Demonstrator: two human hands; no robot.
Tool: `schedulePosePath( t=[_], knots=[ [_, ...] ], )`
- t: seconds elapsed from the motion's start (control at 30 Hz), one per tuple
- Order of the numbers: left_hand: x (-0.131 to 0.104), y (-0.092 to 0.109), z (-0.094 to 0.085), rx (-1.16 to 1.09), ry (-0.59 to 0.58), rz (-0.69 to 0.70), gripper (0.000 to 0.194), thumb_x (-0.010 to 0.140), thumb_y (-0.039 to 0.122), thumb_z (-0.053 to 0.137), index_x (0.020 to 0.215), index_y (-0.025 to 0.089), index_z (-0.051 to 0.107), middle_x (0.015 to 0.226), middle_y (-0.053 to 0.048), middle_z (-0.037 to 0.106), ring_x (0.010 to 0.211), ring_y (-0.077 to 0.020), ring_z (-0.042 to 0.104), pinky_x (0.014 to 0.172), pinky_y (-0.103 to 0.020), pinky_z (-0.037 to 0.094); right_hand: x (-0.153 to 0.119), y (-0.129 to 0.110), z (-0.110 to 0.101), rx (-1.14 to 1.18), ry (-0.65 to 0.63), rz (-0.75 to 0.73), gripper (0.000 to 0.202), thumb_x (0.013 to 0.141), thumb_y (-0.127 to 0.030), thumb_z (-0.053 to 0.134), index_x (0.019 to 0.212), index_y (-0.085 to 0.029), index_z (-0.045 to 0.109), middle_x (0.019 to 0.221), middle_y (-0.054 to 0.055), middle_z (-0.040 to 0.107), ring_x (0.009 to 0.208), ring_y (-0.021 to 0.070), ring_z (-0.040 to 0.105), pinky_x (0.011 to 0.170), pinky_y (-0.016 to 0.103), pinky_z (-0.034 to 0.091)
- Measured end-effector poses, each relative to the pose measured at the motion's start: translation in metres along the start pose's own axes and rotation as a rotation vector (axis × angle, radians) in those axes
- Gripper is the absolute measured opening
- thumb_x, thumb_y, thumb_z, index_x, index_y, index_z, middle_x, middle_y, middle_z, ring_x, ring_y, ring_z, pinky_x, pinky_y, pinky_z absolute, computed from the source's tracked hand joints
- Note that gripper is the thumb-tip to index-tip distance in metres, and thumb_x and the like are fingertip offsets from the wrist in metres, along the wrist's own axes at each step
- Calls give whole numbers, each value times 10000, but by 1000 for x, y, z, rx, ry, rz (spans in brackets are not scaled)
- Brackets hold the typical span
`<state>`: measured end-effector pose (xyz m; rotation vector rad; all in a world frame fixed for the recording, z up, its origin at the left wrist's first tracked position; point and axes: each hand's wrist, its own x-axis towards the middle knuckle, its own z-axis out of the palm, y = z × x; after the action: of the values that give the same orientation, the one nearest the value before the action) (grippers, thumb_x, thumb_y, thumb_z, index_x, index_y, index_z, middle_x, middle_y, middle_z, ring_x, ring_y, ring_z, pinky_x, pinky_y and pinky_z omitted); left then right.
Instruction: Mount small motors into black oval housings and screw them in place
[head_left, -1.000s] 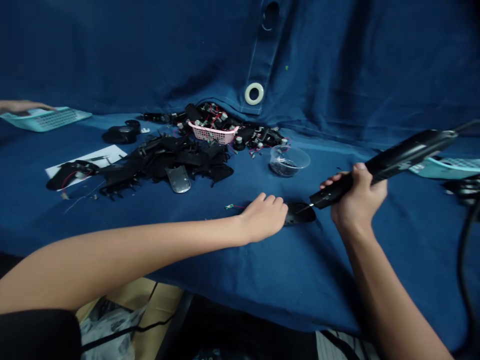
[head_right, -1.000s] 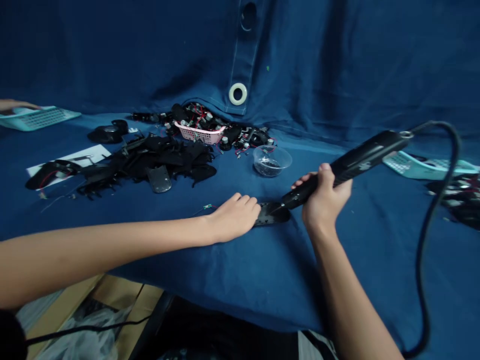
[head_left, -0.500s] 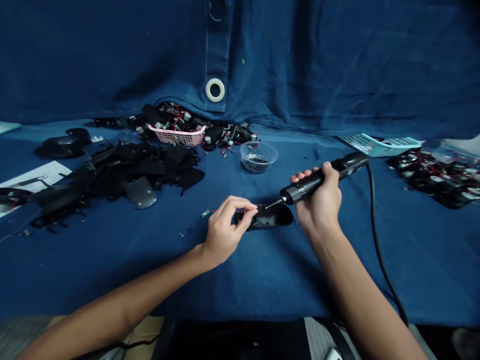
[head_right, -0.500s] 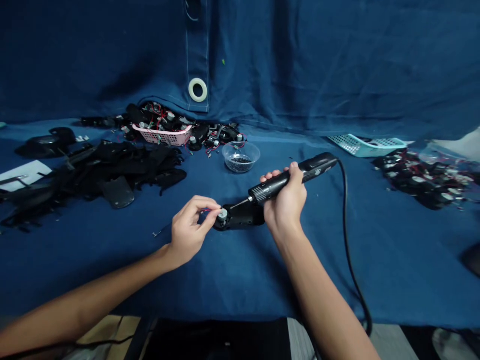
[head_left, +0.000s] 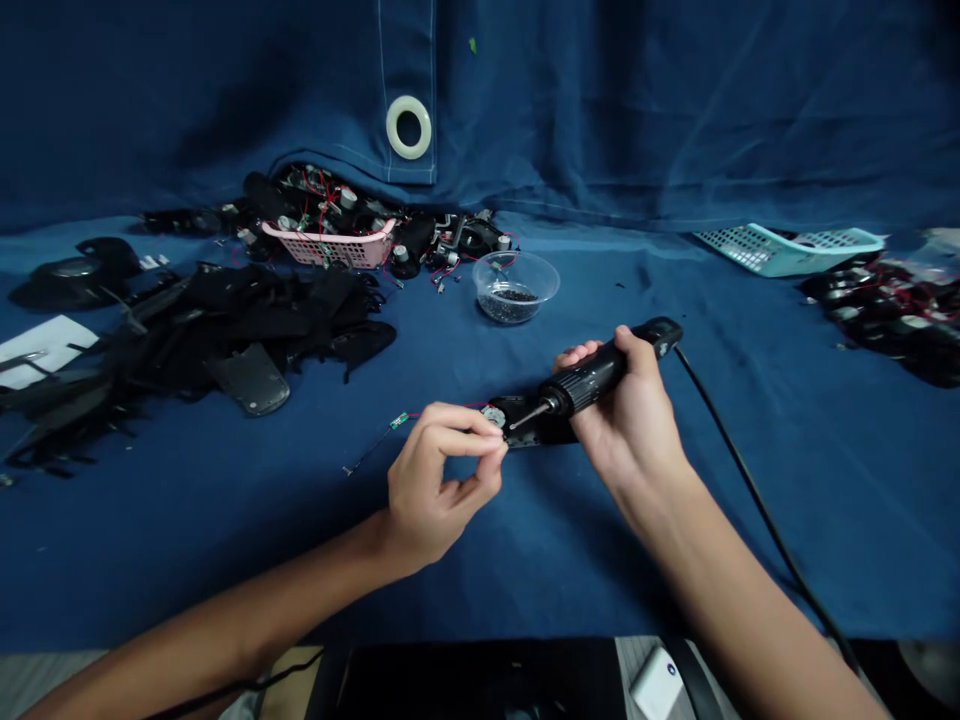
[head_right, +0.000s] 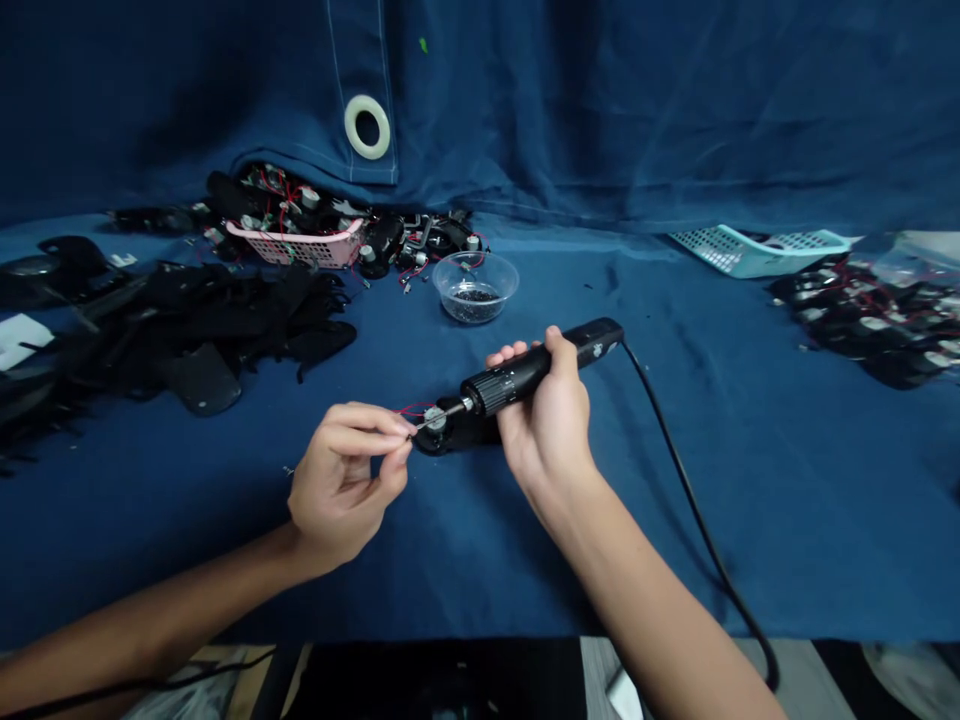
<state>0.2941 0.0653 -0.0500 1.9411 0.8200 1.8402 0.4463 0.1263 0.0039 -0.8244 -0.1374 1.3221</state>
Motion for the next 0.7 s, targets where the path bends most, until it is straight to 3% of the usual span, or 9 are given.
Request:
schedulePosePath(
  t=[0.2, 0.7],
  knots=[
    [0, -5, 0, 39, 18, -40, 254, 772, -22, 615, 913, 176, 543, 912, -29, 607, 836, -149, 632, 749, -336, 560, -1, 2, 1, 3, 53, 22, 165, 856, -293, 543, 760, -199, 447, 682, -29, 504, 578, 59, 540, 553, 184, 578],
    [0, -3, 1, 68, -23, -84, 263, 766, -27, 598, 918, 175, 526, 890, -27, 588, 850, -147, 610, 766, -326, 545, 1, 8, -4, -68, -6, -32, 189, 848, -325, 565, 778, -210, 433, 688, -44, 508, 587, 58, 564, 613, 206, 591]
  ],
)
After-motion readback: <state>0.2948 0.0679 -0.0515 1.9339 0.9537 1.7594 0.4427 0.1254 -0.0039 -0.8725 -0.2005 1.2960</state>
